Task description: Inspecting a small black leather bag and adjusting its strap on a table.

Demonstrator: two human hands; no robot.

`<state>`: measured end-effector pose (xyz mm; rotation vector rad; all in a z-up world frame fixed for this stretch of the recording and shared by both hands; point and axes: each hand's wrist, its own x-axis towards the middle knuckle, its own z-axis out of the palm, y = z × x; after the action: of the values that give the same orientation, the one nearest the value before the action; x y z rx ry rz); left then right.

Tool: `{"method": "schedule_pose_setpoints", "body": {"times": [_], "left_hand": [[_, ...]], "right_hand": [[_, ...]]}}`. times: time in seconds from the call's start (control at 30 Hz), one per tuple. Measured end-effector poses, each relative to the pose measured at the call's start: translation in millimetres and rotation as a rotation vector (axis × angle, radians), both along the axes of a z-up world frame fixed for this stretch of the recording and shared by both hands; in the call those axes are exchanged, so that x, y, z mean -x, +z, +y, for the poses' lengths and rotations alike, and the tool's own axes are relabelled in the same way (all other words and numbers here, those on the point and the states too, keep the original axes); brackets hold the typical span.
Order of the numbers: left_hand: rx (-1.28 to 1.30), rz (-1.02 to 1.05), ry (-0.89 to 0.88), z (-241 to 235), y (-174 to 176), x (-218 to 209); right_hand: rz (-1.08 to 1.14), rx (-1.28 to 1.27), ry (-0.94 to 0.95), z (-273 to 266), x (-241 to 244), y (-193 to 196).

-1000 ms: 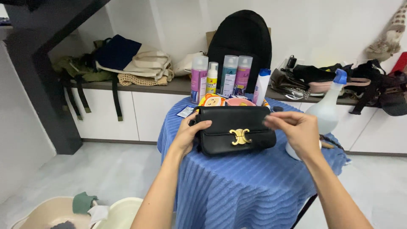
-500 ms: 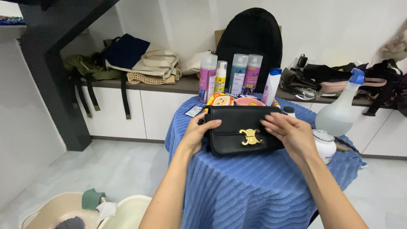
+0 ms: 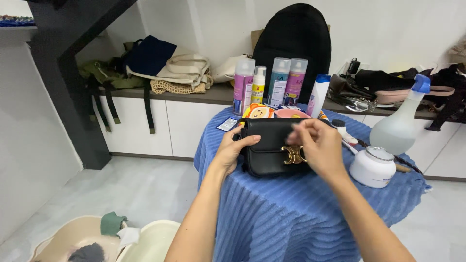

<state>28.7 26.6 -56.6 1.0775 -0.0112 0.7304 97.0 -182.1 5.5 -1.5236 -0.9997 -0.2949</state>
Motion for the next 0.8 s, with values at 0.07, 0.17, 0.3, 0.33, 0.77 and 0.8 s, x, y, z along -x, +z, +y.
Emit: {"method": "schedule_pose_setpoints", "body": {"times": [0.07, 0.17, 0.3, 0.33, 0.77, 0.8], "left_hand": [[-0.003, -0.003, 0.004, 0.4, 0.7, 0.0], [-0.01, -0.005, 0.002, 0.3, -0.9, -2.9], [0.015, 0.007, 0.001, 2.8, -2.4, -6.1], [0.012, 0.008, 0.0, 3.8, -1.3, -3.6], [0.03, 0.032, 0.048, 4.8, -0.6, -0.5], [0.022, 0.044, 0.055, 7.8, -2.4, -3.6]], "right_hand": [[-0.219, 0.032, -0.134, 7.2, 3.3, 2.5], [-0.611, 0.259, -0.242, 24.6, 11.2, -19.4], [-0.686, 0.731, -0.186, 9.9, 58.7, -26.8], [-0.685, 0.729, -0.188, 8.8, 58.7, -27.6], [-0.69, 0.95, -0.181, -2.5, 53.0, -20.1], [-0.715, 0.951, -0.278, -10.6, 41.8, -21.9]]}}
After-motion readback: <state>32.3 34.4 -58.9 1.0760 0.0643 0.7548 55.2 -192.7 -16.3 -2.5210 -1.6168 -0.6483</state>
